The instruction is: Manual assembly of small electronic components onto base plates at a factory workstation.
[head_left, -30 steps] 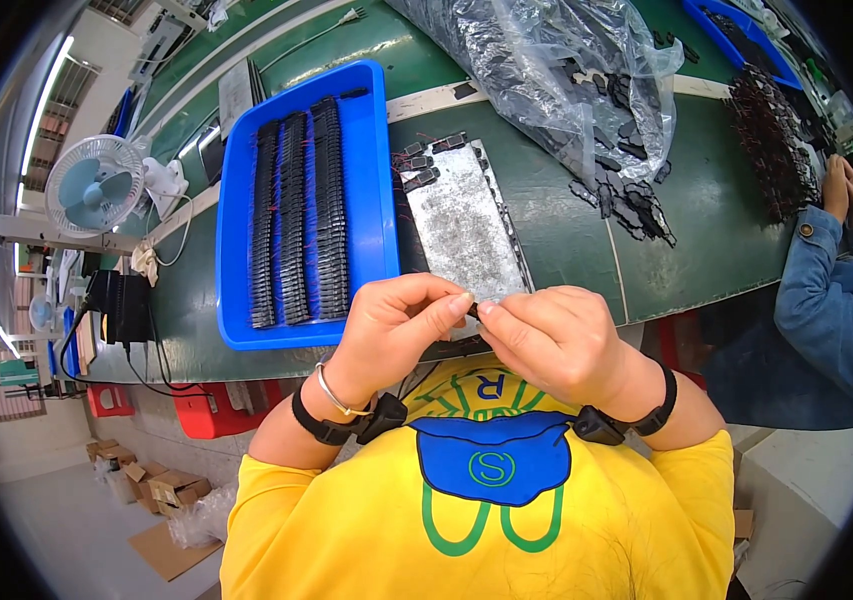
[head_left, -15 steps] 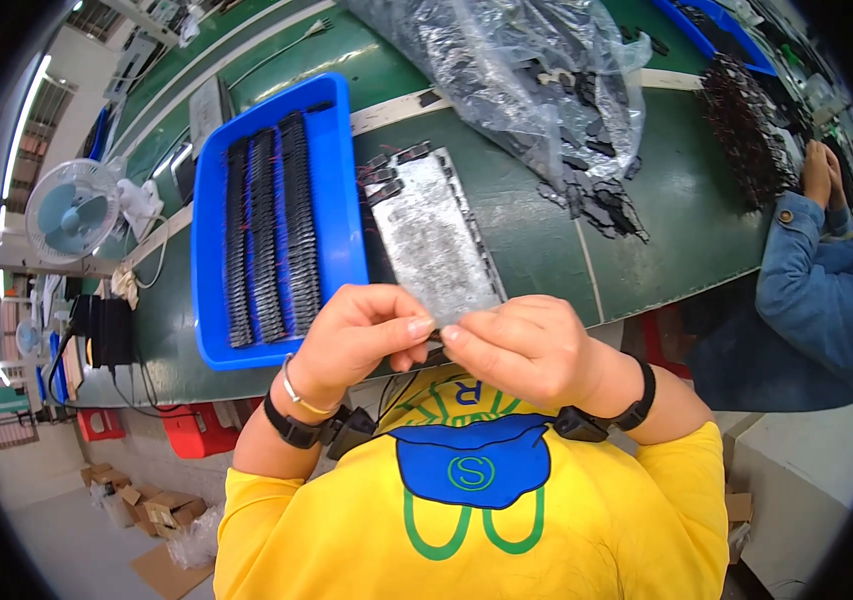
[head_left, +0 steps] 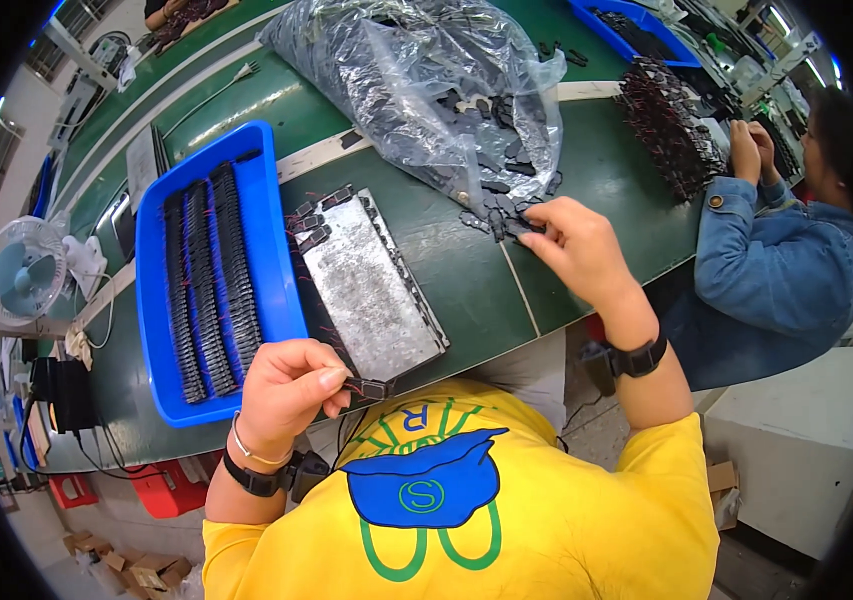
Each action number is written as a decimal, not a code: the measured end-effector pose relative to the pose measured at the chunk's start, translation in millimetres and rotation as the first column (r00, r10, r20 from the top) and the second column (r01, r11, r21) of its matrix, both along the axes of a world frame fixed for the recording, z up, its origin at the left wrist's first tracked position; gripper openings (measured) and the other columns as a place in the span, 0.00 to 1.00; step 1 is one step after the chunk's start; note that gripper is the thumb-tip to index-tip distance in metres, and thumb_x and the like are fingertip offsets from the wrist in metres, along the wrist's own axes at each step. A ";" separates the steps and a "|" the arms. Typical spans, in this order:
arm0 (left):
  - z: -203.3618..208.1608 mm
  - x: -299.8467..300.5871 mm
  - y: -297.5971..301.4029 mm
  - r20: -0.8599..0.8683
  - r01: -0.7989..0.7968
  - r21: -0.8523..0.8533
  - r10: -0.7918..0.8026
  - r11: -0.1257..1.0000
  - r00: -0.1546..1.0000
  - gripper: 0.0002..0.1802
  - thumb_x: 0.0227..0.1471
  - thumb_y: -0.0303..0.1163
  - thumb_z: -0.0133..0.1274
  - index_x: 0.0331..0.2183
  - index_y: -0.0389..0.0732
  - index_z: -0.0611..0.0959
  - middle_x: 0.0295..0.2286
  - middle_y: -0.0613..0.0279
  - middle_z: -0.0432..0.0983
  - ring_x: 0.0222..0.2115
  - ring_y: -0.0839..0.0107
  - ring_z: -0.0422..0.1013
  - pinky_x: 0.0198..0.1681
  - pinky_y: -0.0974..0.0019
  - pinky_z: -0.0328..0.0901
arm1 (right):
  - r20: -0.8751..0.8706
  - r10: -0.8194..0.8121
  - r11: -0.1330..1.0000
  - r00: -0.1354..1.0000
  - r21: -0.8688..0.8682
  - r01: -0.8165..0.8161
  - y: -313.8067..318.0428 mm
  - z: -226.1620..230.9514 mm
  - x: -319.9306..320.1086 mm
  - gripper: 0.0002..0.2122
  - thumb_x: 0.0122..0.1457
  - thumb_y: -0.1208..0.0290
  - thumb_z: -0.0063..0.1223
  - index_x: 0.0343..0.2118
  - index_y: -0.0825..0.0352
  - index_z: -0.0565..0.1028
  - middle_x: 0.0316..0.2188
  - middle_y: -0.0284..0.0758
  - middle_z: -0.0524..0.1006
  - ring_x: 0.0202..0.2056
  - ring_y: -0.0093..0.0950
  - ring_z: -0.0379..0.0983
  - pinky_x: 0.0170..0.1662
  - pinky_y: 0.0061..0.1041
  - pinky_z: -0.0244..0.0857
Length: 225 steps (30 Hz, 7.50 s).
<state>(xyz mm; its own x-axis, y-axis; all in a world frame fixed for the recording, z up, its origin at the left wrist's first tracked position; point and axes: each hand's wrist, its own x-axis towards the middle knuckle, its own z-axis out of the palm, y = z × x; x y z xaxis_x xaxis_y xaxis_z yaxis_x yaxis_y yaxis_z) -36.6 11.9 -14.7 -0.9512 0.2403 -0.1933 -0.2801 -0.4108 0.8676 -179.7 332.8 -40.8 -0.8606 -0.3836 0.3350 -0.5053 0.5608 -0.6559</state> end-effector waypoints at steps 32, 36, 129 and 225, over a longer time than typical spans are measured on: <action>-6.6 -8.3 -7.4 -0.059 -0.014 0.059 0.017 0.998 0.998 0.07 0.52 0.27 0.54 0.27 0.32 0.79 0.21 0.57 0.74 0.17 0.77 0.69 0.20 0.77 0.64 | -0.116 -0.145 0.959 0.983 0.229 0.168 -8.2 -11.0 6.9 0.12 0.45 0.74 0.64 0.33 0.67 0.76 0.29 0.38 0.74 0.26 0.33 0.72 0.30 0.29 0.66; -9.3 -6.1 -10.1 -0.041 -0.031 0.068 0.034 0.997 0.999 0.07 0.52 0.27 0.54 0.27 0.32 0.79 0.21 0.57 0.74 0.17 0.77 0.69 0.20 0.77 0.64 | -0.061 0.196 0.957 0.979 0.231 -0.177 -17.7 -6.7 8.6 0.11 0.45 0.74 0.64 0.33 0.67 0.76 0.30 0.38 0.74 0.29 0.37 0.72 0.32 0.30 0.67; -21.5 -0.2 11.0 -0.775 -0.402 -0.508 -0.201 0.762 0.600 0.09 0.42 0.23 0.62 0.29 0.35 0.80 0.23 0.57 0.77 0.22 0.65 0.74 0.26 0.68 0.66 | -0.263 0.554 0.708 0.790 -0.350 -0.613 -103.6 -0.3 76.3 0.09 0.46 0.76 0.64 0.30 0.70 0.75 0.22 0.37 0.77 0.20 0.32 0.74 0.22 0.25 0.65; 43.8 -50.7 6.3 -0.535 -0.263 -0.842 -0.671 0.471 0.513 0.14 0.36 0.21 0.61 0.32 0.38 0.80 0.22 0.57 0.74 0.25 0.61 0.74 0.28 0.63 0.67 | -0.026 0.486 0.826 0.874 -0.313 -0.469 -94.9 22.1 64.3 0.10 0.47 0.80 0.62 0.33 0.71 0.75 0.24 0.38 0.76 0.23 0.27 0.74 0.27 0.21 0.67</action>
